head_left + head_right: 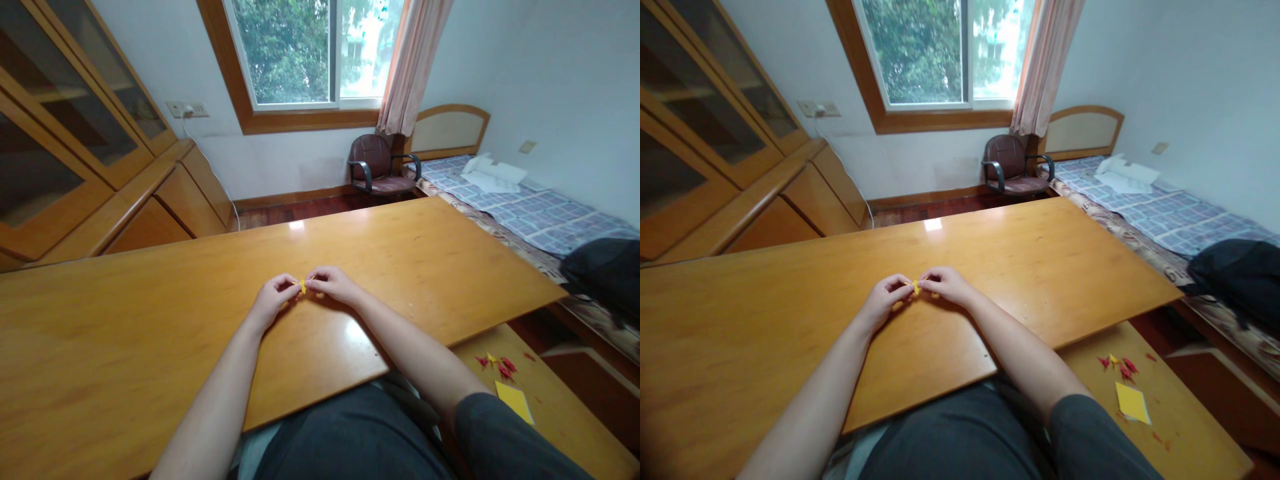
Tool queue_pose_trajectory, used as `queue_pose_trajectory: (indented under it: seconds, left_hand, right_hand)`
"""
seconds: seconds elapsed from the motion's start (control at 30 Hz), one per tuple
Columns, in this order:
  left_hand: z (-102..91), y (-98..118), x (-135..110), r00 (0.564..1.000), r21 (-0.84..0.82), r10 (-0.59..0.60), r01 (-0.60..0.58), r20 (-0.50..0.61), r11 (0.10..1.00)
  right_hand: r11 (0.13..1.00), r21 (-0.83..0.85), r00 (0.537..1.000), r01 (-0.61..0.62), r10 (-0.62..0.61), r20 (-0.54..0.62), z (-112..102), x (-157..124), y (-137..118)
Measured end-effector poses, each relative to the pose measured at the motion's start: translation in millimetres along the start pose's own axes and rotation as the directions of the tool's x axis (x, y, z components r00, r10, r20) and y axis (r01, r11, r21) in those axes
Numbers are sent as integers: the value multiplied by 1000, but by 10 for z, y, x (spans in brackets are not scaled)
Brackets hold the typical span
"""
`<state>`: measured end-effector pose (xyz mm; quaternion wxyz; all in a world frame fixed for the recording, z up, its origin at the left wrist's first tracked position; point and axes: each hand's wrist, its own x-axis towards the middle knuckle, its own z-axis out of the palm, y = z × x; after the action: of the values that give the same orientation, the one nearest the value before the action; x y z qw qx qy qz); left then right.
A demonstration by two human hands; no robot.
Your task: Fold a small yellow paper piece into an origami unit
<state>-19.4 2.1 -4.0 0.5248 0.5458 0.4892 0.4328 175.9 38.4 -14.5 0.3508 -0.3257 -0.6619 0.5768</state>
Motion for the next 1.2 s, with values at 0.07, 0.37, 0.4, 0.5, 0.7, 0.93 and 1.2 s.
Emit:
queue_pose_trajectory:
  seconds: [0.07,0.37,0.4,0.5,0.7,0.93,1.2]
  left_hand:
    - [-5,-11,-4,999,-29,-30,30,14,999]
    - [15,-44,11,996,-69,-71,67,-50,995]
    - [16,-51,17,995,-82,-70,64,-66,995]
    - [17,-64,30,993,-120,-73,61,-96,991]
    - [29,-42,15,994,-129,-74,63,-81,990]
    - [38,-48,3,997,-99,-47,40,-65,994]
    - [40,-31,-3,997,-3,30,-30,-66,1000]
  right_hand:
    - [999,-35,1000,18,-18,-4,4,-6,0]
    - [947,-271,974,172,-205,-100,25,-6,2]
    - [937,-288,965,198,-238,-109,27,-7,-4]
    - [899,-336,940,282,-329,-91,42,-8,-14]
    - [860,-383,923,337,-382,-44,72,9,47]
    - [851,-384,911,358,-409,-57,54,23,82]
    - [871,-367,920,327,-382,-87,55,25,50]
